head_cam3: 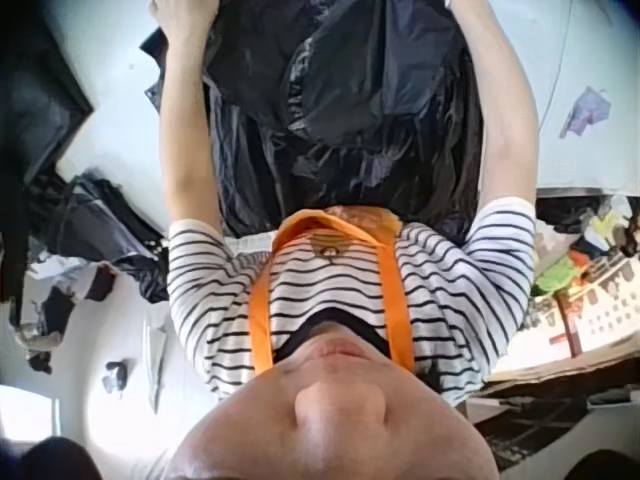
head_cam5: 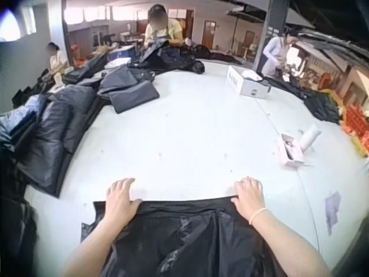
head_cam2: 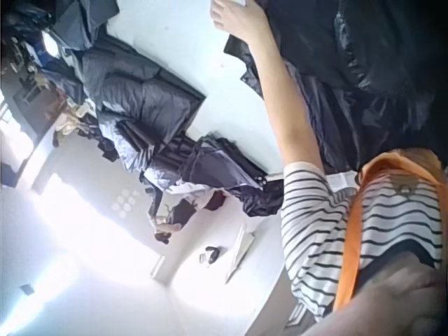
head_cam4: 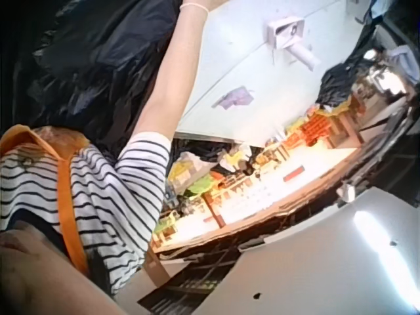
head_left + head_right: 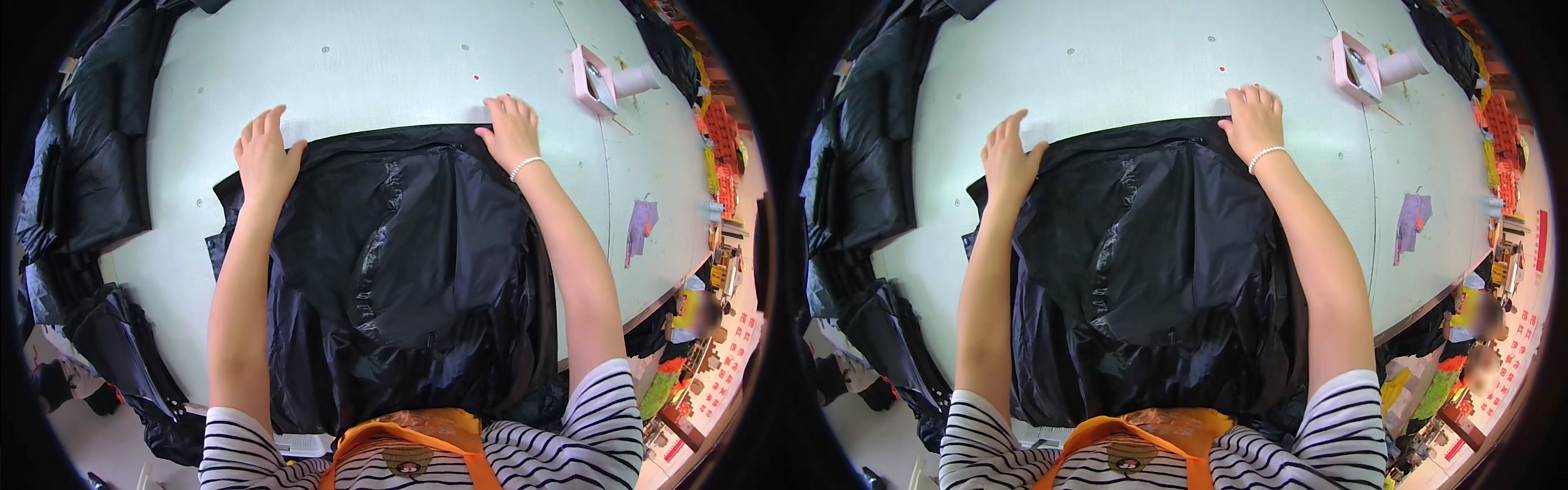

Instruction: The person folds a black jacket on a table. They smooth the jacket, fold the sleeves inward, fold the body in half, and then fold it again into a compact rectangle. The folded jacket is placed on a stack of similar folded jackets.

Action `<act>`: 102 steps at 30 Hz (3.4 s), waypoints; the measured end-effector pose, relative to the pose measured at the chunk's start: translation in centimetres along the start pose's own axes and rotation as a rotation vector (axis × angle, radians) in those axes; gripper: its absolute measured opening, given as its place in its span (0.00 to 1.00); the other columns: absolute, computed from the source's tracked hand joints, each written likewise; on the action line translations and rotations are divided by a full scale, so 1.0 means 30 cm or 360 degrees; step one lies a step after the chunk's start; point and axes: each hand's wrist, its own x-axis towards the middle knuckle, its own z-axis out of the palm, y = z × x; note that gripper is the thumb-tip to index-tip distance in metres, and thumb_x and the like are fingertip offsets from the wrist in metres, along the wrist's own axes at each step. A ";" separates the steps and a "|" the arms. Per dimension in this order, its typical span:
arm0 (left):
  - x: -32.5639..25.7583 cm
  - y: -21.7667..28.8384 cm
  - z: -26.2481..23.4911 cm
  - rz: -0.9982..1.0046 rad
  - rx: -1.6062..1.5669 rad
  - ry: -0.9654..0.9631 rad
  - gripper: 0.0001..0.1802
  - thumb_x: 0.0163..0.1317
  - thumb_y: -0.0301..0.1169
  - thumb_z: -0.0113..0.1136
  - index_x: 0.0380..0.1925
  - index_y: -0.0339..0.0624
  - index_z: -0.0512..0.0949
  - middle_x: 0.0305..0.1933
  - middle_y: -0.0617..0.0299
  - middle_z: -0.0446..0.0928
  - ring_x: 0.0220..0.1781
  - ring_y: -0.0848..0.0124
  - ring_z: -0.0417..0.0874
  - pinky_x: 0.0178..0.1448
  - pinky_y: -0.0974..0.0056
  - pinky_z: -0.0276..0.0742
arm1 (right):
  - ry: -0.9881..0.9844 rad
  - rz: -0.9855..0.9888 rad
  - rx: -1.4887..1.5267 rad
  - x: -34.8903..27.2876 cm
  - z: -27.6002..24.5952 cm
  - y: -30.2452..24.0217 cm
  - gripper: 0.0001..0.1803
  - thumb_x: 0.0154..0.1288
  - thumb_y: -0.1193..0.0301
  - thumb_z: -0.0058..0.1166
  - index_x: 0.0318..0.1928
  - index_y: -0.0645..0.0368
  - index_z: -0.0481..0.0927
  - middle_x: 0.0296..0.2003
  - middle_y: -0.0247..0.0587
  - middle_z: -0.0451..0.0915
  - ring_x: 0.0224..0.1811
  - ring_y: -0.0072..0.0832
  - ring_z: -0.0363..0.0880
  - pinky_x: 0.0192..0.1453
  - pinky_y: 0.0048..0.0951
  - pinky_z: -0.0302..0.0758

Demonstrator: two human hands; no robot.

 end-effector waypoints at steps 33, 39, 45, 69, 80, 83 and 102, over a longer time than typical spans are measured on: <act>-0.878 0.563 -0.248 -0.1938 -0.3978 -0.0910 0.27 0.67 0.46 0.53 0.61 0.44 0.67 0.64 0.61 0.69 0.66 0.60 0.68 0.70 0.50 0.59 | -0.0597 0.1870 0.2381 -0.706 -0.463 -0.383 0.08 0.59 0.68 0.59 0.33 0.59 0.77 0.21 0.30 0.74 0.14 0.20 0.69 0.16 0.22 0.64; -0.821 0.595 -0.331 -0.2087 -0.2689 -0.0565 0.16 0.63 0.34 0.60 0.48 0.38 0.75 0.45 0.58 0.80 0.45 0.64 0.82 0.46 0.55 0.79 | 0.0451 0.0674 0.0824 -0.725 -0.428 -0.294 0.17 0.57 0.74 0.60 0.48 0.62 0.76 0.37 0.50 0.78 0.38 0.42 0.78 0.46 0.38 0.74; -0.836 0.573 -0.327 -0.1800 -0.2201 -0.0501 0.05 0.58 0.29 0.60 0.27 0.40 0.78 0.22 0.68 0.76 0.19 0.78 0.73 0.20 0.73 0.63 | -0.0188 -0.0361 0.1510 -0.585 -0.567 -0.621 0.08 0.59 0.74 0.57 0.40 0.61 0.80 0.38 0.45 0.79 0.38 0.42 0.79 0.42 0.35 0.76; -0.591 0.158 -0.434 -0.0414 -0.1620 0.0107 0.38 0.53 0.14 0.55 0.66 0.42 0.60 0.71 0.57 0.60 0.49 0.72 0.78 0.49 0.71 0.72 | -0.0705 0.0032 0.0985 -0.751 -0.597 -0.310 0.23 0.51 0.82 0.51 0.50 0.56 0.78 0.57 0.43 0.74 0.38 0.38 0.83 0.42 0.32 0.79; -0.390 -0.014 -0.375 -0.0492 -0.0427 -0.0543 0.18 0.54 0.45 0.66 0.26 0.37 0.82 0.22 0.51 0.78 0.25 0.58 0.80 0.32 0.60 0.73 | 0.0272 0.0571 0.0467 -0.491 -0.422 -0.157 0.09 0.58 0.73 0.60 0.40 0.59 0.79 0.33 0.42 0.78 0.36 0.43 0.78 0.39 0.35 0.75; -0.428 0.059 -0.312 -0.0466 -0.0260 -0.0519 0.24 0.56 0.52 0.62 0.22 0.38 0.81 0.22 0.49 0.78 0.28 0.52 0.80 0.33 0.56 0.74 | 0.0493 0.0192 0.0546 -0.406 -0.466 -0.326 0.05 0.57 0.73 0.59 0.34 0.58 0.78 0.32 0.42 0.76 0.37 0.41 0.77 0.38 0.36 0.75; -0.343 -0.005 -0.349 -0.0687 -0.0662 -0.0222 0.29 0.57 0.48 0.64 0.15 0.31 0.72 0.12 0.52 0.62 0.15 0.68 0.62 0.23 0.61 0.59 | 0.0425 0.0286 0.1233 -0.666 -0.278 -0.565 0.11 0.42 0.84 0.65 0.29 0.61 0.82 0.29 0.38 0.74 0.33 0.36 0.73 0.36 0.32 0.72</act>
